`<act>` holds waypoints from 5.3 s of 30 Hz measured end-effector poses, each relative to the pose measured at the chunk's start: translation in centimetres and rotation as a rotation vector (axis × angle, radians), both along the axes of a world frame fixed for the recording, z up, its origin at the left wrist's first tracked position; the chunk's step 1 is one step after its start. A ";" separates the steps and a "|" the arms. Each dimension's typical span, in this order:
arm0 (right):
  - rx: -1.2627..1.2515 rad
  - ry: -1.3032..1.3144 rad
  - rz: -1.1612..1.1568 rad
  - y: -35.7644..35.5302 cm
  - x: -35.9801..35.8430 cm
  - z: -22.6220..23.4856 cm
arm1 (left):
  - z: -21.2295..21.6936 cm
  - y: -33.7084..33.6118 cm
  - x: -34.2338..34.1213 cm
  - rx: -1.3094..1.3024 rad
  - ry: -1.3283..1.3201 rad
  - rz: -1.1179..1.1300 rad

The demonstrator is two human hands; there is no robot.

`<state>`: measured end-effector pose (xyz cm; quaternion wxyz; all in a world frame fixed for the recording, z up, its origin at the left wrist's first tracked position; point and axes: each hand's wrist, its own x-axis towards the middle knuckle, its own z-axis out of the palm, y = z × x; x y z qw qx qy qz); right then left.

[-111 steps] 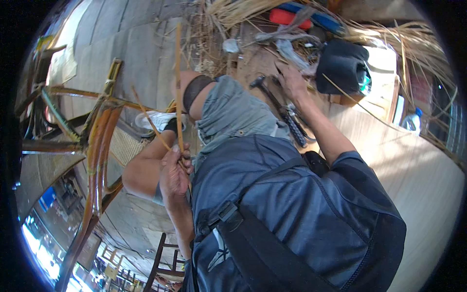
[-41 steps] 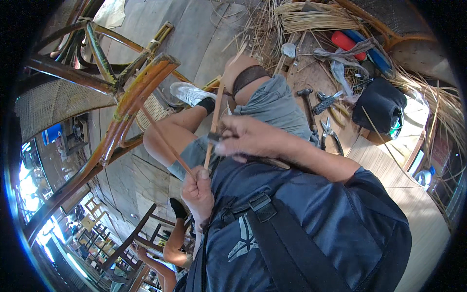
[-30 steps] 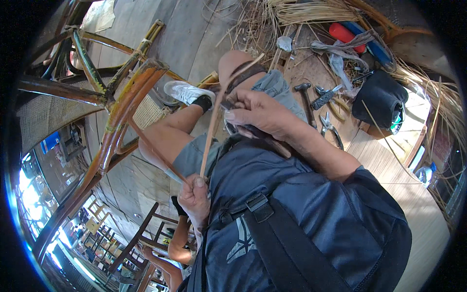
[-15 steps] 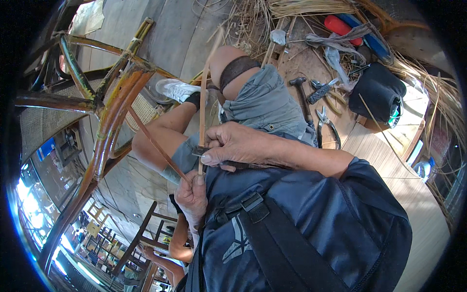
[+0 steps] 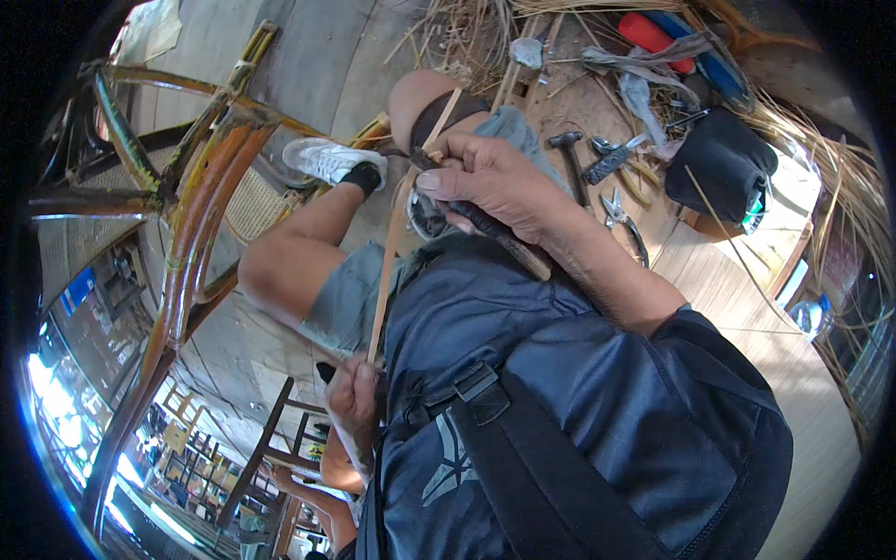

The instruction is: The person is repairing a rattan chair by weaving new cane strips into the frame and securing them with a hammer.

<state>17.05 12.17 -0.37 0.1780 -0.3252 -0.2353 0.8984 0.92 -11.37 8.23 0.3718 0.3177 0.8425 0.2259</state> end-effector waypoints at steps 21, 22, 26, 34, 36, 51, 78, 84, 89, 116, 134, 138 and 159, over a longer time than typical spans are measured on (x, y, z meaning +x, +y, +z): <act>0.266 0.039 0.536 -2.5 -1.5 1.3 | -2.9 8.6 3.1 0.141 -0.216 0.045; 0.264 0.036 0.534 -2.8 -1.5 1.2 | -2.4 8.7 3.2 0.160 -0.155 0.013; 0.107 0.147 0.477 -4.1 -0.9 0.7 | -2.2 6.9 2.9 0.211 -0.068 -0.108; 0.057 0.204 0.522 -4.4 -1.0 0.8 | -1.3 5.1 2.6 0.136 -0.023 -0.137; 0.046 0.133 0.523 -4.5 -1.0 0.9 | -1.0 4.8 2.6 0.124 -0.005 -0.155; -0.017 0.049 0.332 -3.9 -0.4 0.2 | 0.5 1.7 1.3 -0.029 -0.038 -0.156; 1.594 -0.725 0.109 3.1 1.8 -10.4 | -10.7 13.5 4.2 -0.042 -0.284 -0.093; 1.209 -1.029 -0.005 4.4 1.2 -12.6 | -9.2 11.4 3.0 -0.137 -0.200 -0.122; 1.460 -1.411 -0.042 11.9 4.9 -12.5 | -7.4 3.5 -0.2 -0.221 -0.266 0.026; 0.474 0.060 -0.015 2.7 -7.3 3.4 | -0.9 9.0 -0.9 0.191 -0.655 0.329; 0.622 0.083 -0.210 1.5 -4.5 2.7 | -0.5 8.2 -0.7 0.132 -0.681 0.105; 0.618 -0.103 -0.054 1.5 -4.5 4.3 | -1.1 9.4 -0.1 0.095 -0.728 0.070; 0.750 -0.065 0.256 0.4 -1.6 2.6 | -0.2 9.4 -0.1 0.248 -0.834 0.278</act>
